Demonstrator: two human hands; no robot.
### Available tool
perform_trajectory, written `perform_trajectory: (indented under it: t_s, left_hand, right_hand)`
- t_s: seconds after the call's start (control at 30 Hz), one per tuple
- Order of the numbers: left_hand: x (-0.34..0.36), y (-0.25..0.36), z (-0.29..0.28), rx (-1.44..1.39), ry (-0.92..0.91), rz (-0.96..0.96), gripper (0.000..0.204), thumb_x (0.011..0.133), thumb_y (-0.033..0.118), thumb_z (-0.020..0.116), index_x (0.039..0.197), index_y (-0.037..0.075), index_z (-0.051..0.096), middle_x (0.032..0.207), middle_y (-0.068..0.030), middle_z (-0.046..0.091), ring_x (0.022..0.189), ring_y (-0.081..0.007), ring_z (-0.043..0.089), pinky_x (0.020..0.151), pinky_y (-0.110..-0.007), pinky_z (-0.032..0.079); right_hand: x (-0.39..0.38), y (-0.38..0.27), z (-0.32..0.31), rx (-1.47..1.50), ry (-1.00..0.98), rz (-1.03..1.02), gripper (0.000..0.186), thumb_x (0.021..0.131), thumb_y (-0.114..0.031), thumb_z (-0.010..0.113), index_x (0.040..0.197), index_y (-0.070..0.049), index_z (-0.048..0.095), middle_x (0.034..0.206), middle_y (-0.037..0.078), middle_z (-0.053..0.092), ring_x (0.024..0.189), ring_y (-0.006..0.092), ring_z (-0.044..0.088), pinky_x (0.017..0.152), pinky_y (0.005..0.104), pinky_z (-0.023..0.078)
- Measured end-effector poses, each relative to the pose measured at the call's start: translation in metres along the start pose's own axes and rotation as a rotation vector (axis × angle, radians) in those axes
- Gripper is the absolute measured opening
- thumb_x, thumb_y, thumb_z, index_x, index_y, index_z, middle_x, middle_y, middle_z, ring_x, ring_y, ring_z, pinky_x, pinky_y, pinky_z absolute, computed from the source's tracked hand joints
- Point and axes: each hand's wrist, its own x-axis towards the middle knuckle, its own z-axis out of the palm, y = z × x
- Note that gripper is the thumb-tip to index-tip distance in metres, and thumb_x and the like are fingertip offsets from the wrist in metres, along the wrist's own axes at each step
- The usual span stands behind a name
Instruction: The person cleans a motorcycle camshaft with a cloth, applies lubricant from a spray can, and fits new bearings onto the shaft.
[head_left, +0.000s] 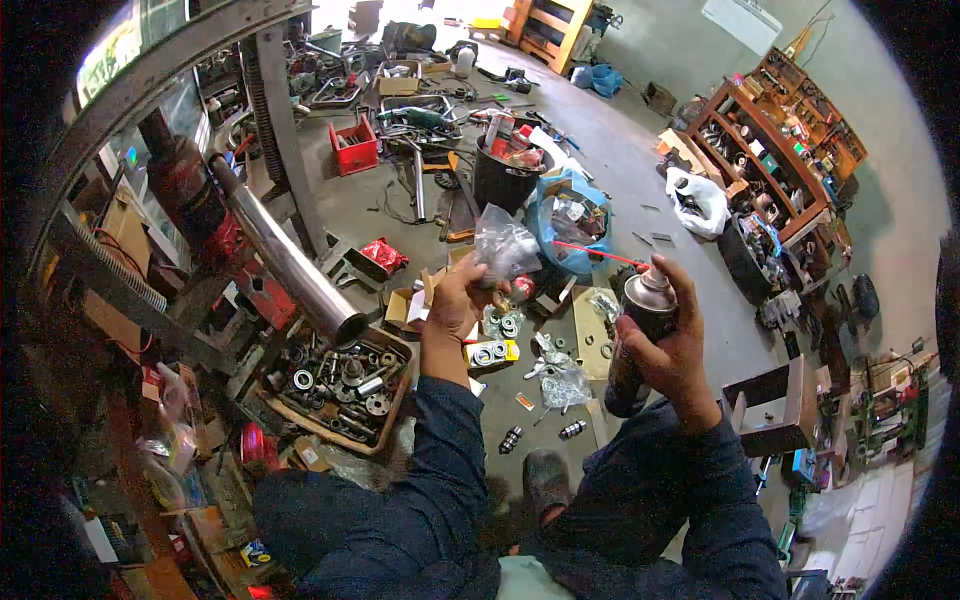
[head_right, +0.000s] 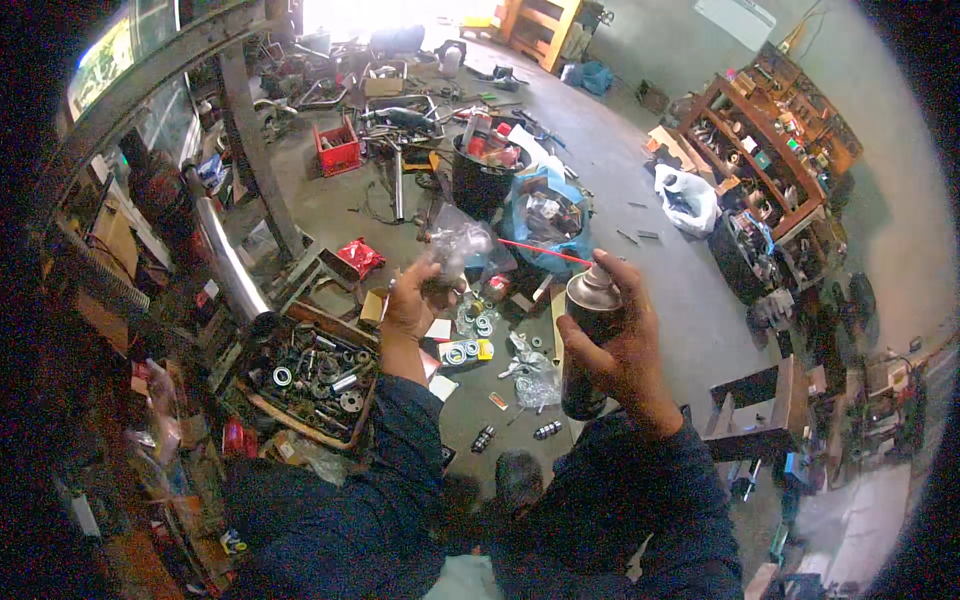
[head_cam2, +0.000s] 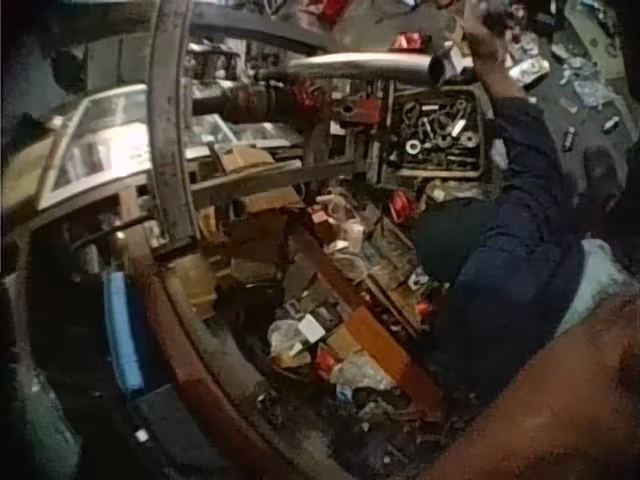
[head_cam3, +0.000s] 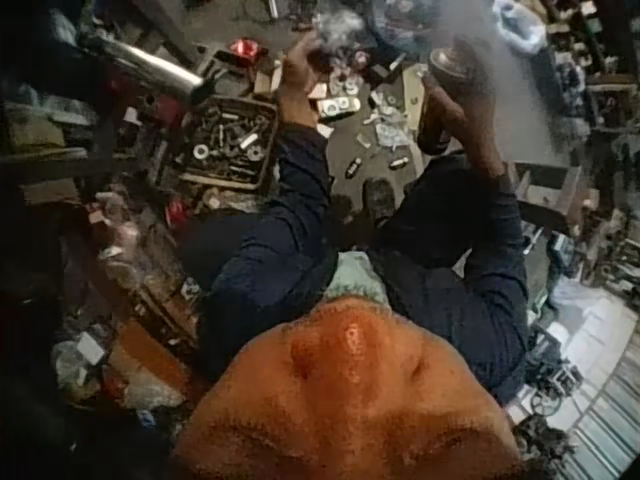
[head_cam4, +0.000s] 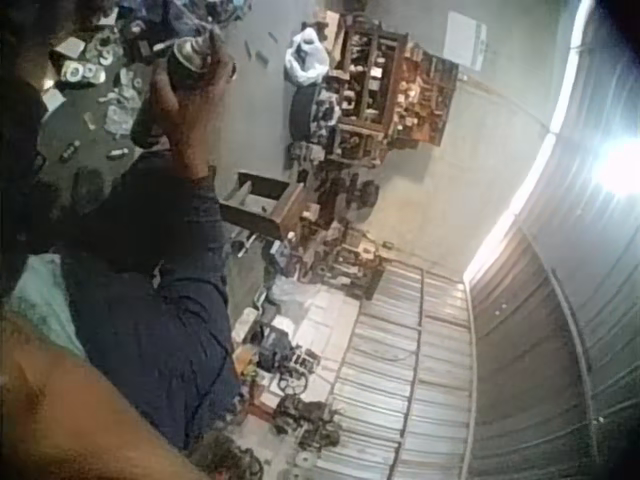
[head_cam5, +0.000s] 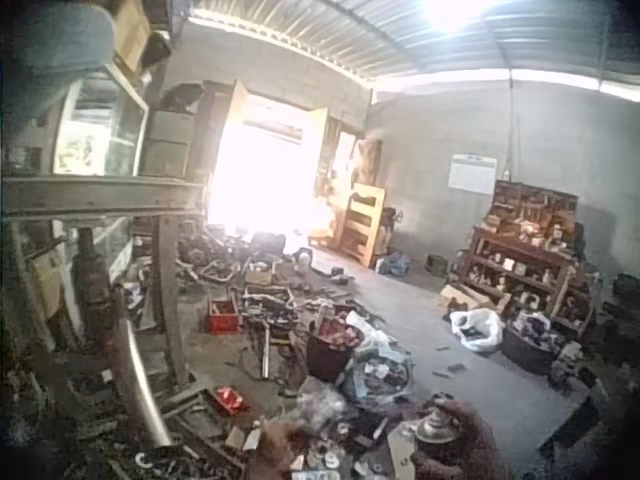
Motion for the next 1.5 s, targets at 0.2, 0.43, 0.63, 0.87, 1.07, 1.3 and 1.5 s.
perform_trajectory:
  t_s: [0.2,0.43,0.63,0.87,1.07,1.3,1.5]
  left_hand:
    - [0.008,-0.011,0.006,0.033,-0.036,0.024,0.032,0.098,0.030,0.053,0.122,0.009,0.054,0.102,-0.0103,0.068,0.073,-0.0187,0.066,0.056,-0.031,0.052]
    - [0.023,-0.029,-0.008,-0.149,0.198,0.139,0.032,0.099,0.036,0.053,0.115,0.009,0.060,0.103,-0.0099,0.069,0.083,-0.0210,0.069,0.060,-0.033,0.057]
    - [0.020,-0.038,-0.006,-0.242,0.116,0.235,0.035,0.098,0.036,0.049,0.111,0.007,0.063,0.099,-0.0152,0.071,0.074,-0.0256,0.069,0.059,-0.036,0.058]
    - [0.019,-0.031,0.005,-0.284,0.141,0.226,0.038,0.096,0.038,0.049,0.114,0.007,0.063,0.097,-0.0143,0.070,0.074,-0.0238,0.069,0.058,-0.035,0.058]
    - [0.010,-0.028,0.027,-0.209,-0.103,0.128,0.057,0.088,0.005,0.067,0.135,0.010,0.035,0.111,-0.0100,0.063,0.099,-0.0218,0.065,0.079,-0.035,0.060]
    - [0.018,-0.036,0.022,0.080,0.027,0.048,0.048,0.083,0.000,0.074,0.126,0.004,0.051,0.108,-0.0108,0.067,0.092,-0.0185,0.067,0.081,-0.031,0.058]
    - [0.018,-0.034,0.018,0.067,0.044,0.081,0.036,0.103,0.032,0.049,0.116,0.001,0.059,0.100,-0.0110,0.070,0.080,-0.0221,0.070,0.057,-0.031,0.058]
  right_hand:
    - [0.002,-0.002,-0.004,-0.082,0.032,-0.107,0.072,0.072,-0.002,0.075,0.138,-0.007,0.046,0.117,0.012,0.052,0.109,0.0222,0.056,0.095,0.0335,0.046]
    - [0.004,-0.001,0.003,-0.212,-0.045,-0.257,0.072,0.069,-0.005,0.078,0.135,-0.007,0.050,0.118,0.015,0.054,0.109,0.0280,0.058,0.096,0.0355,0.046]
    - [-0.006,-0.030,0.022,-0.434,-0.132,-0.297,0.066,0.066,-0.010,0.079,0.128,-0.016,0.056,0.118,0.015,0.056,0.099,0.0351,0.063,0.082,0.0413,0.054]
    - [-0.003,-0.026,0.032,-0.500,-0.190,-0.244,0.063,0.069,-0.009,0.079,0.127,-0.015,0.055,0.118,0.015,0.056,0.098,0.0353,0.065,0.081,0.0422,0.056]
    - [0.012,-0.004,0.028,-0.395,-0.164,-0.213,0.064,0.069,-0.014,0.078,0.128,-0.018,0.054,0.119,0.015,0.056,0.099,0.0354,0.065,0.083,0.0406,0.055]
    - [0.019,0.006,0.018,-0.351,-0.150,-0.157,0.059,0.074,-0.007,0.074,0.128,-0.007,0.051,0.111,0.015,0.057,0.103,0.0266,0.060,0.091,0.0346,0.047]
    - [0.013,0.001,0.018,-0.287,-0.150,-0.075,0.059,0.073,-0.008,0.074,0.127,-0.007,0.052,0.111,0.013,0.057,0.104,0.0250,0.060,0.091,0.0335,0.047]
